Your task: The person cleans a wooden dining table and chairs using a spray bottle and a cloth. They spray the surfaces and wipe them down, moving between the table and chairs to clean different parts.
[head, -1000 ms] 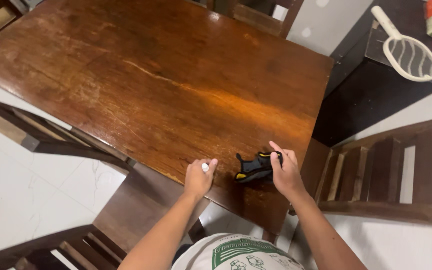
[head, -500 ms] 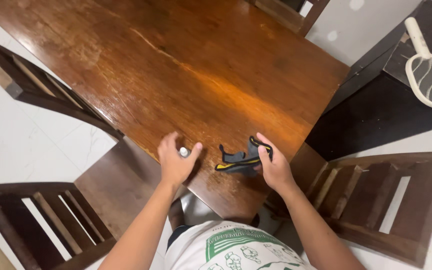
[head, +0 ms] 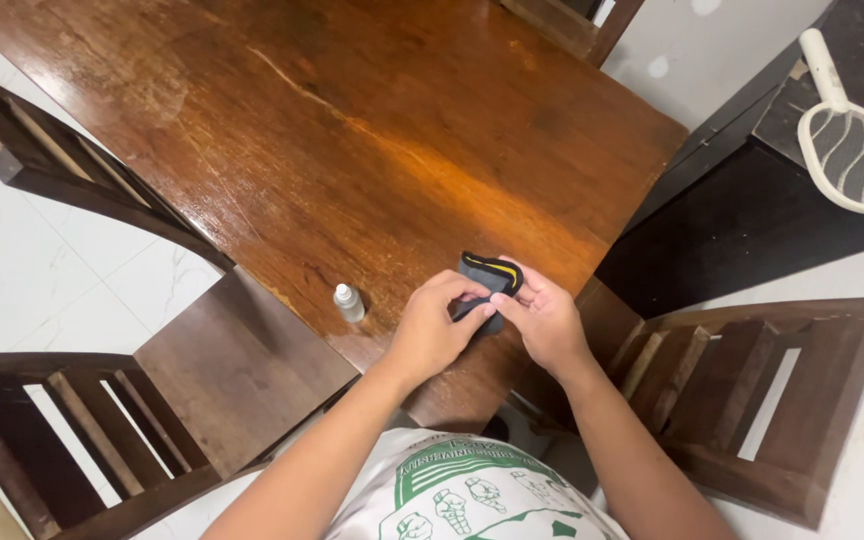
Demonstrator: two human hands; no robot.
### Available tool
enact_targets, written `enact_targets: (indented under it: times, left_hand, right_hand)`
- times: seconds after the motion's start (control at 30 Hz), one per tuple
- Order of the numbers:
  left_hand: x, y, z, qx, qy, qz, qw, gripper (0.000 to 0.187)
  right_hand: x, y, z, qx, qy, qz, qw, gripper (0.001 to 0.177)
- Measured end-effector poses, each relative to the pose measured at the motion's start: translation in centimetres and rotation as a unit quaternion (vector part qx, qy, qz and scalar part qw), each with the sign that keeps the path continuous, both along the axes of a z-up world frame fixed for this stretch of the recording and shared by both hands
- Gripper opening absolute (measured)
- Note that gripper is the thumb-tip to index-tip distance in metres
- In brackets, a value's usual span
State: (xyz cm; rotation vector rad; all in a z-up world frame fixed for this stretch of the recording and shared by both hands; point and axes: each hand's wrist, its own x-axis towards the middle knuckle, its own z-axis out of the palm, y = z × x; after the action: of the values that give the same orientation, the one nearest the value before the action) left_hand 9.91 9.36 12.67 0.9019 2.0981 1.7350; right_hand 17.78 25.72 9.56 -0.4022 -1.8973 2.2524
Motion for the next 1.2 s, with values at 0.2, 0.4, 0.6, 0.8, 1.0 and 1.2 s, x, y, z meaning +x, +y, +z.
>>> enact_targets:
  times: [0.2, 0.4, 0.6, 0.8, 1.0, 1.2]
  left_hand:
    - [0.0, 0.2, 0.0, -0.049, 0.007, 0.0, 0.999, 0.012]
    - [-0.5, 0.7, -0.6, 0.021, -0.116, -0.034, 0.992, 0.009]
    - [-1.7, 0.5, -0.2, 0.043, -0.102, 0.019, 0.994, 0.009]
    - [-3.1, -1.5, 2.3, -0.027, 0.003, -0.052, 0.998, 0.03]
    - [-4.9, -2.3, 1.4, -0.085, 0.065, -0.063, 0.992, 0.019]
    - [-5.8, -1.3, 0.5, -0.078, 0.005, 0.027, 0.997, 0.02]
  right_hand:
    - [0.5, -0.3, 0.1, -0.003, 0.006, 0.008, 1.0, 0.03]
    - [0.4, 0.7, -1.1, 0.028, 0.0, -0.04, 0.999, 0.021]
    - [0.8, 2.2, -0.9, 0.021, -0.019, -0.147, 0.989, 0.018]
    - [2.3, 4.4, 0.2, 0.114, -0.006, -0.109, 0.988, 0.012]
    - [2.9, 6.9, 2.3, 0.275, -0.073, -0.135, 0.949, 0.02]
    - [3.4, 9.0, 3.8, 0.327, -0.156, -0.125, 0.924, 0.026]
